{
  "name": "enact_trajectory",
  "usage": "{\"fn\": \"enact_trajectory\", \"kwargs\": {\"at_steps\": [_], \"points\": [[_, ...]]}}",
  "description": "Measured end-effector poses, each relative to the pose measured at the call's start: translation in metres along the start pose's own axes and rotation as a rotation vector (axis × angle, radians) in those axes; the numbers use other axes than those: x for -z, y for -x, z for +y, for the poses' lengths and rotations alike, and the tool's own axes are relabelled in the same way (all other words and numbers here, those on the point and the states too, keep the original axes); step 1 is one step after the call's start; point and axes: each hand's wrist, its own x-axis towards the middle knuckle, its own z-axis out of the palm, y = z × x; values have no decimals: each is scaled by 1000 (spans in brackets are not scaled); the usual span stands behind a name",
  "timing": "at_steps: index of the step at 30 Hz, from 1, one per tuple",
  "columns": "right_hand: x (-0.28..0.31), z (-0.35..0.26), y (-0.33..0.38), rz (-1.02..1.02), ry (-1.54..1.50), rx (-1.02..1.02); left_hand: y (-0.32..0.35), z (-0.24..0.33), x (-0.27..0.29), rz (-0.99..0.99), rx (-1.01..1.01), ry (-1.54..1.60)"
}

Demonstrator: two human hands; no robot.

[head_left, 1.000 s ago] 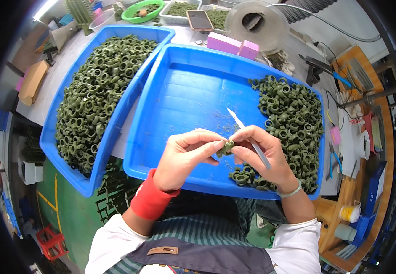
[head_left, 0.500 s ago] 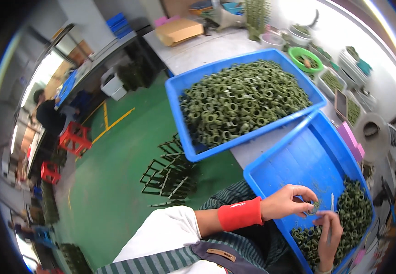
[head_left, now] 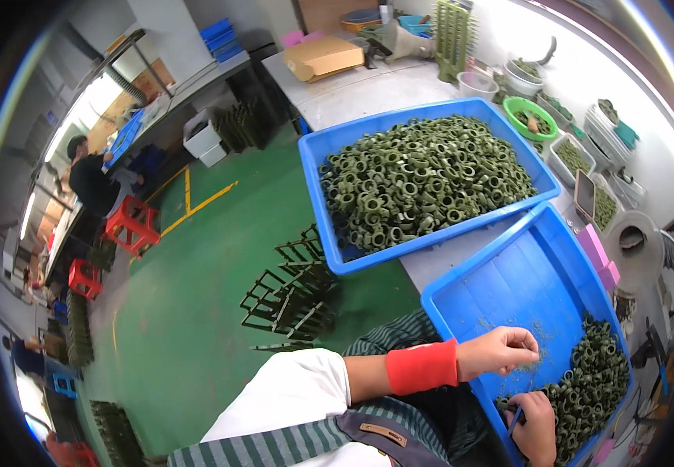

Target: The person picks up small green components and uses a tool to remove excess material or align pieces. They handle the items one at a time, picking them from a blue tray and placing the finished pieces into another section of the tray or a separate container.

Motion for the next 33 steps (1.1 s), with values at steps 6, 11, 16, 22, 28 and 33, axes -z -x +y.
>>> {"fn": "enact_trajectory", "kwargs": {"at_steps": [6, 11, 16, 22, 28, 33], "points": [[18, -5, 3, 216, -255, -233, 1, -44, -8, 120, -499, -621], [8, -5, 3, 334, -388, -361, 2, -54, -24, 12, -388, -575], [-18, 11, 5, 398, -584, -306, -2, -60, -24, 95, -416, -563], [-5, -10, -2, 422, -485, -165, -13, -63, -16, 110, -434, -665], [-9, 15, 6, 414, -556, -205, -27, -72, -29, 146, -440, -649], [-18, 39, 5, 541, -757, -174, -18, -56, -35, 129, -230, -505]]}}
